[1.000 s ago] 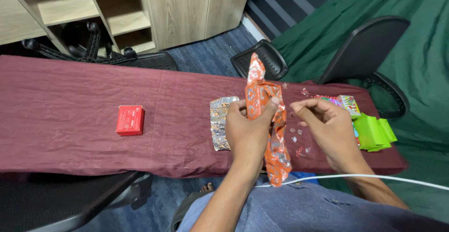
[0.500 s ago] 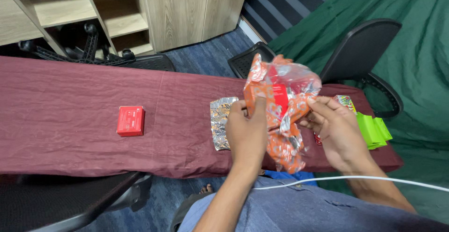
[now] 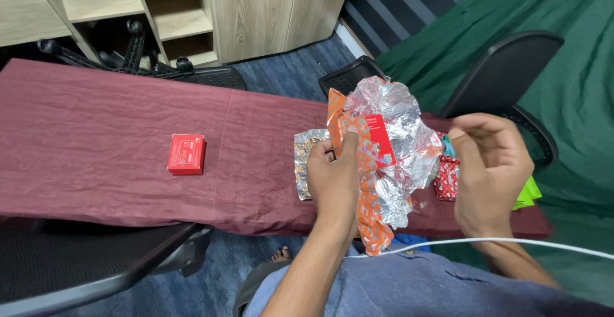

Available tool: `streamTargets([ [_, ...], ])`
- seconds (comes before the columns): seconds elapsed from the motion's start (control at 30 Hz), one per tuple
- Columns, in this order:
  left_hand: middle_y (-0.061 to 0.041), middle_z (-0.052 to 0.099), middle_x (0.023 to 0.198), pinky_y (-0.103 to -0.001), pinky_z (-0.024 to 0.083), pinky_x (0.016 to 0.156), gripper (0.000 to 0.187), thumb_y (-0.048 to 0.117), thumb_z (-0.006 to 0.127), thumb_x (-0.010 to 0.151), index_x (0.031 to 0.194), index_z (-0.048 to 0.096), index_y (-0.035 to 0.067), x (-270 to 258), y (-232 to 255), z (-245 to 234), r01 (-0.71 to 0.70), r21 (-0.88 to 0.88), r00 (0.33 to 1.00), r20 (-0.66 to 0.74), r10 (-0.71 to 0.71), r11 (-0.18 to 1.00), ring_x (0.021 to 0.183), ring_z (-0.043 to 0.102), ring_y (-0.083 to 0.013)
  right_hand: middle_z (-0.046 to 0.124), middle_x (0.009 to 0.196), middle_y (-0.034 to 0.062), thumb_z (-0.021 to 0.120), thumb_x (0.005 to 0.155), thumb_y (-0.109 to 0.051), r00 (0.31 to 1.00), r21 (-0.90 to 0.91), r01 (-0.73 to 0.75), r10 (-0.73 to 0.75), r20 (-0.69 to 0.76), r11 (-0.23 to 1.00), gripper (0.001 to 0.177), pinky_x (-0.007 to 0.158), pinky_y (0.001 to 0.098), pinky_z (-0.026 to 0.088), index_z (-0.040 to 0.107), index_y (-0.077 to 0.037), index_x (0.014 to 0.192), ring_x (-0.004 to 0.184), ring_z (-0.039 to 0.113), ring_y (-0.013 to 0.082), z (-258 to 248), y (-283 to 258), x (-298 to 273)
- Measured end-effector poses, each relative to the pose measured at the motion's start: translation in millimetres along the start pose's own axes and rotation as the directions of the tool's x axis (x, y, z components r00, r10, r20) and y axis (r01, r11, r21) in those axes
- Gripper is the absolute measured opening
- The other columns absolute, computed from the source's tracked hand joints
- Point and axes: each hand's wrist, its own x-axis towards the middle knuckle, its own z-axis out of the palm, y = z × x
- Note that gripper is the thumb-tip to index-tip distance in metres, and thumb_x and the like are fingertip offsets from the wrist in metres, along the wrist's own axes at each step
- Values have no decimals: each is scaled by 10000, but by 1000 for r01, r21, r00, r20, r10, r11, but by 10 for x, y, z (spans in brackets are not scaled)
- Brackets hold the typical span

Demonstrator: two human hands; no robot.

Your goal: The person unwraps two small gift boxes by hand. They first remove the colorful wrapping paper from a small box, then unwrap a second box with orange patterned paper, revealing red boxes inside.

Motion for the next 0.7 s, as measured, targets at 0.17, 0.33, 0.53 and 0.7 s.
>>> streamTargets([
  [0.17,-20,672,764,-258,444,570,277,289,692,932,934,680,12,80,-57,27,19,-131,998,56,-12,991,641,550,-68,721,1033,29,617,957,-80,869,-21,-445,438,229,895,200,807,233,508,692,-50,1140,914,651,63,166,78,77],
  [0.33,-44,701,815,-249,489,597,263,239,739,904,984,699,-9,83,-43,12,-14,-96,996,83,22,995,673,606,-69,673,950,27,631,1065,-237,631,180,-766,671,390,617,213,792,338,541,685,-32,1086,852,641,129,117,268,109],
  [0.53,-44,712,836,-249,517,611,298,210,779,873,1026,706,-35,47,-20,8,2,-44,996,93,2,999,694,640,-74,749,1012,4,614,946,-245,513,163,-854,748,421,494,241,845,355,566,710,-82,1095,918,696,130,110,328,137],
  [0.7,-85,759,892,-249,542,632,342,192,789,846,1089,701,-31,44,-12,18,-32,-37,994,107,36,999,728,685,-98,752,1036,69,621,969,-249,543,163,-831,710,448,532,248,822,385,566,718,-63,1100,928,705,177,121,273,141],
])
